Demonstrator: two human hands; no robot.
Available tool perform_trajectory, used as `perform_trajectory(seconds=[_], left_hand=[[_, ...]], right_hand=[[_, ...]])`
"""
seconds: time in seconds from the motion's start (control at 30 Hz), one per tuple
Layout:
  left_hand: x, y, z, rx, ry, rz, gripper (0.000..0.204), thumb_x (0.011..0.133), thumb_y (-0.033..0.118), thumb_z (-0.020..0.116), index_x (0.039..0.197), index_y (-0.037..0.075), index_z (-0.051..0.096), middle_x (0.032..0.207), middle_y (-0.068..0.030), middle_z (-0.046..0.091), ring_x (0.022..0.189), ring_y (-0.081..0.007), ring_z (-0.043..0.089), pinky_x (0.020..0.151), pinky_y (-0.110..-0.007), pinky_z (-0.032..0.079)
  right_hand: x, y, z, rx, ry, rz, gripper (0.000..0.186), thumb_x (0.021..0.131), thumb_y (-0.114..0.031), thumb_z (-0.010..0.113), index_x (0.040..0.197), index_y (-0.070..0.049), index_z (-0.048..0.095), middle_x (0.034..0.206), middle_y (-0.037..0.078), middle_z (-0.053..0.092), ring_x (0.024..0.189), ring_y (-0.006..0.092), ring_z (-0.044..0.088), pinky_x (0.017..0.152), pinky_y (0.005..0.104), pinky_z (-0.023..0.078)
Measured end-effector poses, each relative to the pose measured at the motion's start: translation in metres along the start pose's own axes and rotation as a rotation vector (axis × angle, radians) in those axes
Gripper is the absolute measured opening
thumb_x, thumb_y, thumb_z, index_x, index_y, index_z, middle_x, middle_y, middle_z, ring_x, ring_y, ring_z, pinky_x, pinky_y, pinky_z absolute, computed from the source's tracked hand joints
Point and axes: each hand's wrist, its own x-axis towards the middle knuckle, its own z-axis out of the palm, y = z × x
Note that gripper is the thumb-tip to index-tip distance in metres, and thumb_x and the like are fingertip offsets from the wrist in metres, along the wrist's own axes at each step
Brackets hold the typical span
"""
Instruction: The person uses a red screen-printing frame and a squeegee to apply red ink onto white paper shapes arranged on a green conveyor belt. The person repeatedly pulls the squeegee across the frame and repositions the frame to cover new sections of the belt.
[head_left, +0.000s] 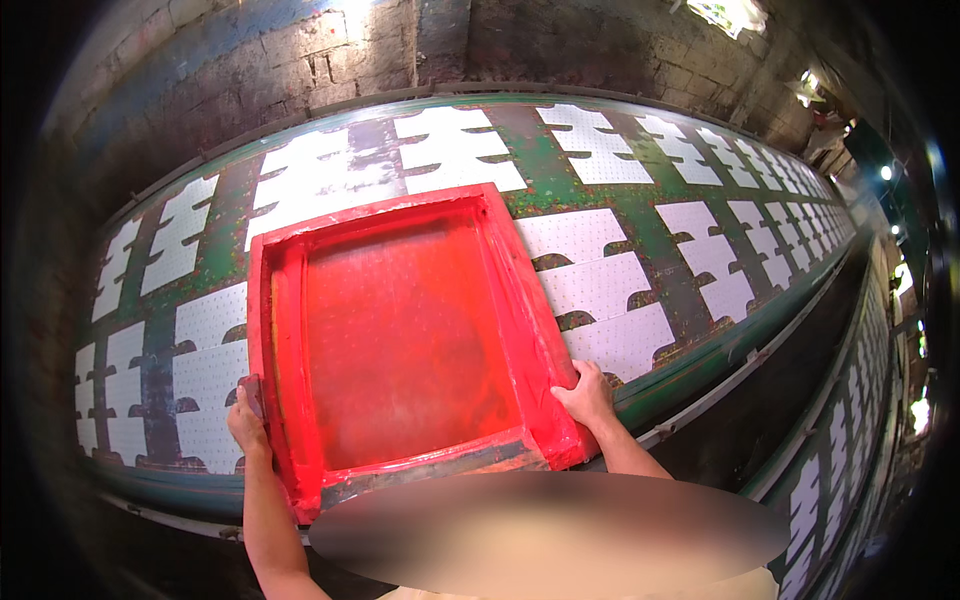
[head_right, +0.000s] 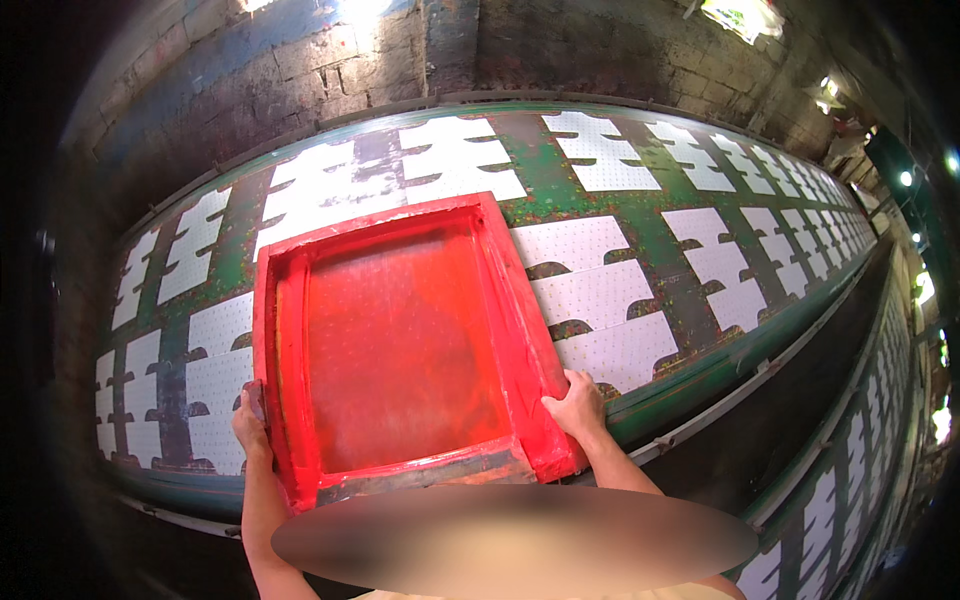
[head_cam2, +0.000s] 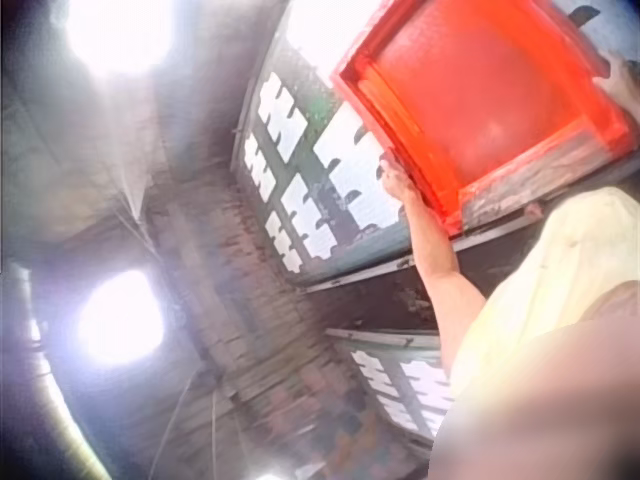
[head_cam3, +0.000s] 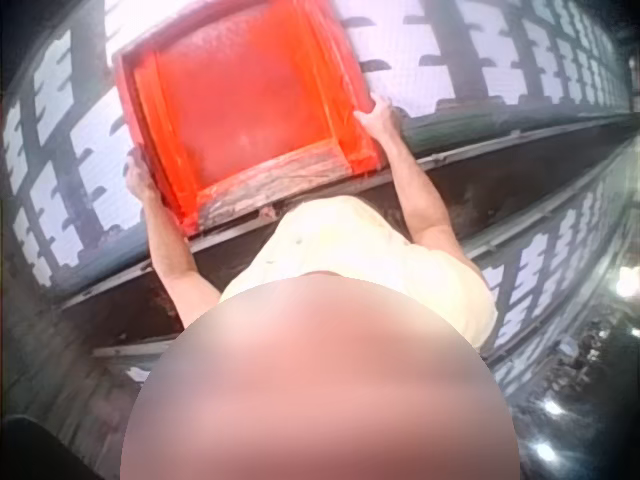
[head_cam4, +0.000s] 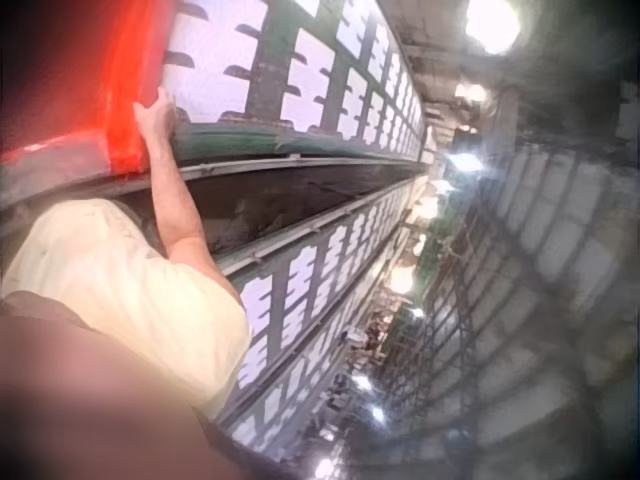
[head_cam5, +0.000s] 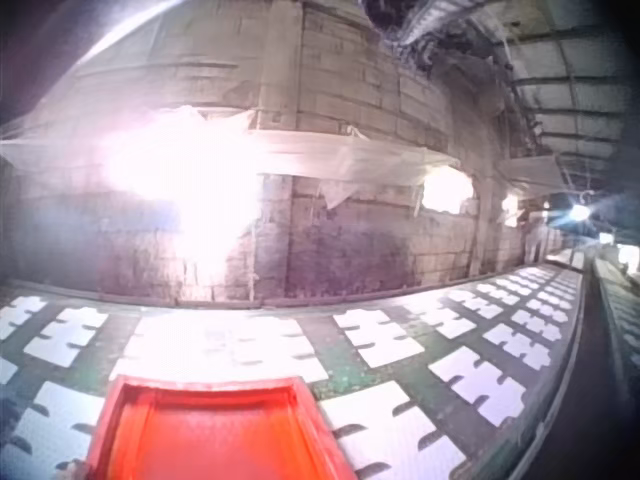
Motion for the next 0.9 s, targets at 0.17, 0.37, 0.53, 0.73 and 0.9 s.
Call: perform_trajectory(seconds=[0.17, 0.37, 0.53, 0.73, 0.9], left_hand=[[-0.004, -0.001, -0.004, -0.111, -0.047, -0.067, 0.058, 0.114, 0.055, 0.063, 0.085, 0.006, 0.072, 0.081, 0.0011, 0.063, 0.07, -0.0112, 0.054, 0.063, -0.034, 0.044], [-0.006, 0.011, -0.006, -0.155, -0.118, -0.092, 0.048, 0.115, 0.051, 0.062, 0.107, 0.006, 0.079, 0.093, 0.0, 0.072, 0.077, -0.0133, 0.064, 0.07, -0.033, 0.052], [-0.013, 0.029, -0.003, -0.514, -0.273, -0.243, 0.049, 0.116, 0.048, 0.057, 0.133, 0.007, 0.076, 0.115, -0.005, 0.08, 0.095, -0.0196, 0.079, 0.09, -0.033, 0.063], [-0.047, 0.049, 0.032, -0.489, -0.285, -0.214, 0.043, 0.115, 0.048, 0.061, 0.123, 0.009, 0.077, 0.104, -0.0021, 0.079, 0.085, -0.0156, 0.075, 0.078, -0.032, 0.06], [-0.123, 0.075, 0.112, -0.547, -0.251, -0.125, 0.043, 0.115, 0.048, 0.062, 0.121, 0.008, 0.077, 0.101, -0.0009, 0.078, 0.082, -0.0131, 0.073, 0.07, -0.029, 0.056]], right_hand=[[0.005, -0.005, -0.004, -0.007, -0.022, 0.0, 0.059, 0.078, -0.028, 0.088, 0.13, -0.002, 0.076, 0.123, 0.024, 0.073, 0.117, 0.043, 0.073, 0.101, 0.053, 0.061], [-0.002, -0.022, -0.038, -0.035, 0.014, -0.04, 0.06, 0.078, -0.032, 0.086, 0.129, -0.002, 0.078, 0.12, 0.021, 0.073, 0.115, 0.0416, 0.073, 0.1, 0.0517, 0.061], [0.005, -0.02, -0.063, 0.028, 0.09, -0.105, 0.057, 0.077, -0.032, 0.089, 0.125, -0.003, 0.08, 0.115, 0.022, 0.073, 0.11, 0.0412, 0.072, 0.099, 0.049, 0.06], [0.047, 0.039, -0.092, 0.023, 0.066, -0.092, 0.063, 0.079, -0.032, 0.087, 0.132, 0.002, 0.077, 0.123, 0.024, 0.074, 0.116, 0.0431, 0.073, 0.103, 0.0504, 0.061], [0.082, 0.12, -0.122, 0.021, 0.117, -0.056, 0.059, 0.079, -0.029, 0.086, 0.129, 0.0, 0.077, 0.123, 0.023, 0.075, 0.117, 0.0431, 0.074, 0.102, 0.051, 0.061]])
